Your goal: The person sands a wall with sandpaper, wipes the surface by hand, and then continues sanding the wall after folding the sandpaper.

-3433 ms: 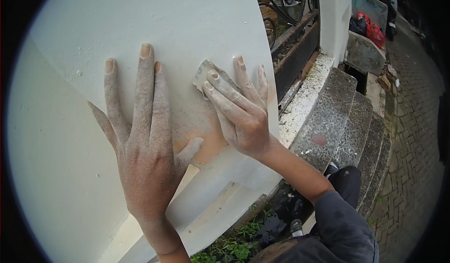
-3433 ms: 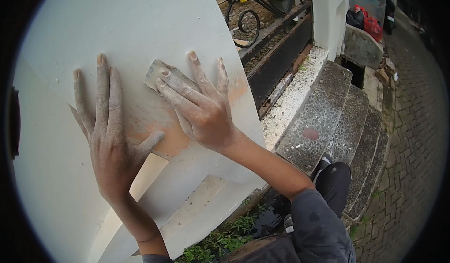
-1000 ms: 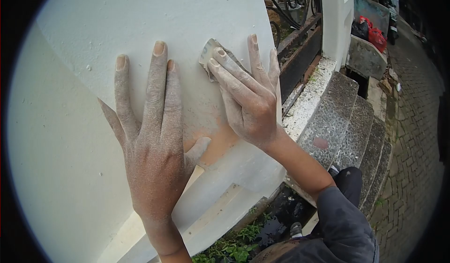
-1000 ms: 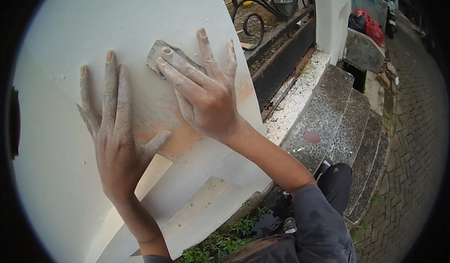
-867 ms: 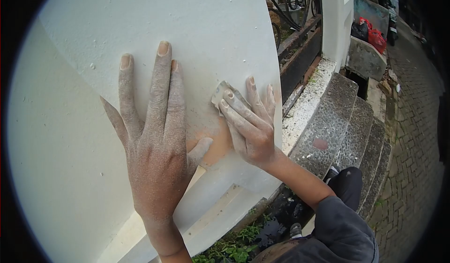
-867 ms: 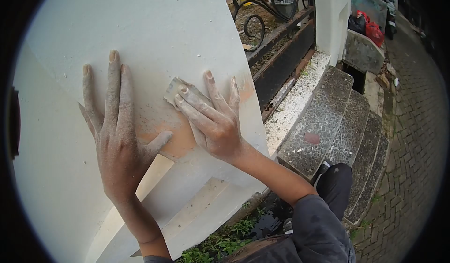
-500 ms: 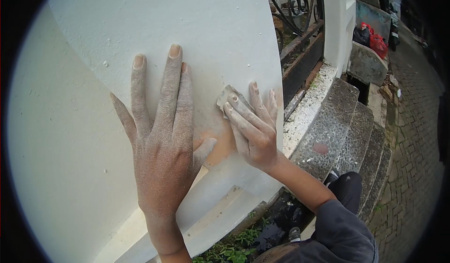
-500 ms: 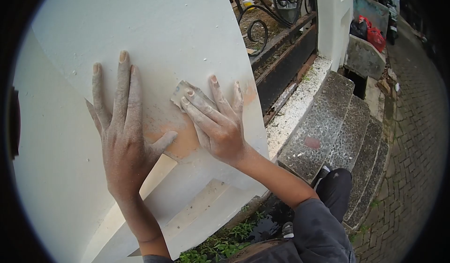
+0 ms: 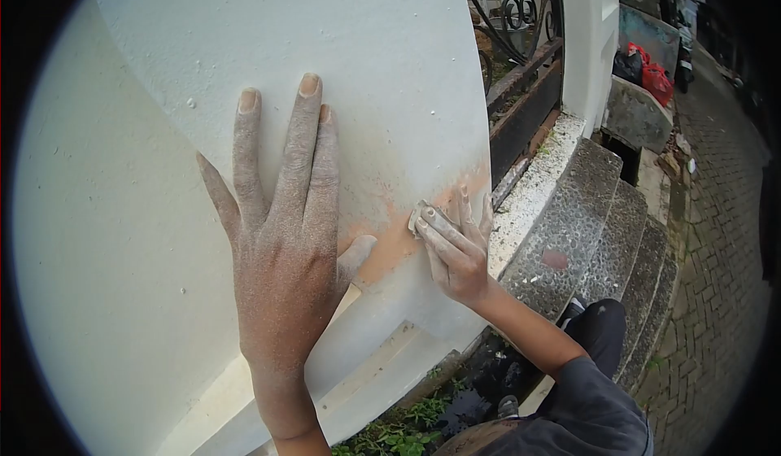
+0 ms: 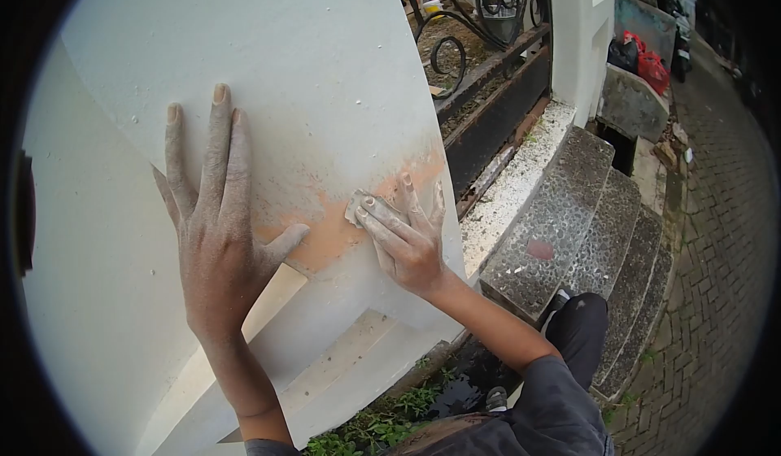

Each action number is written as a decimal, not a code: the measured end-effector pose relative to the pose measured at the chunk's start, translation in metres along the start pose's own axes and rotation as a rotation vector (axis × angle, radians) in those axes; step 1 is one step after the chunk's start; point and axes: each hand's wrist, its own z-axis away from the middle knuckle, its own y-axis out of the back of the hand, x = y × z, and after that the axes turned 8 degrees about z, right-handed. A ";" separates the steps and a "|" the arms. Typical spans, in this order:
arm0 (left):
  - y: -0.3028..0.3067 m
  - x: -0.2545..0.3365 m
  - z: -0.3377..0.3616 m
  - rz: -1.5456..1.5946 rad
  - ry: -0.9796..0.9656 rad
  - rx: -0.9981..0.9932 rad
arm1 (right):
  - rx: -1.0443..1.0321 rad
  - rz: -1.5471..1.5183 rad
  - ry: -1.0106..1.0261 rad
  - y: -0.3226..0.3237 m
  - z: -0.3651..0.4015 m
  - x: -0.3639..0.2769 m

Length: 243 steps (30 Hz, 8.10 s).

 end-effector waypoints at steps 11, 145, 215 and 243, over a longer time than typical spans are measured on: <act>-0.001 0.000 -0.001 0.036 -0.001 0.015 | 0.047 -0.021 -0.028 -0.002 -0.021 0.002; 0.002 0.004 -0.001 0.078 0.023 -0.006 | 0.039 -1.222 -0.764 0.050 -0.062 -0.017; -0.004 -0.007 0.003 0.152 -0.033 0.044 | 0.279 -0.504 -0.191 -0.009 -0.057 -0.051; -0.007 -0.006 0.002 0.131 -0.073 0.072 | 0.047 -0.567 0.046 -0.005 -0.047 -0.030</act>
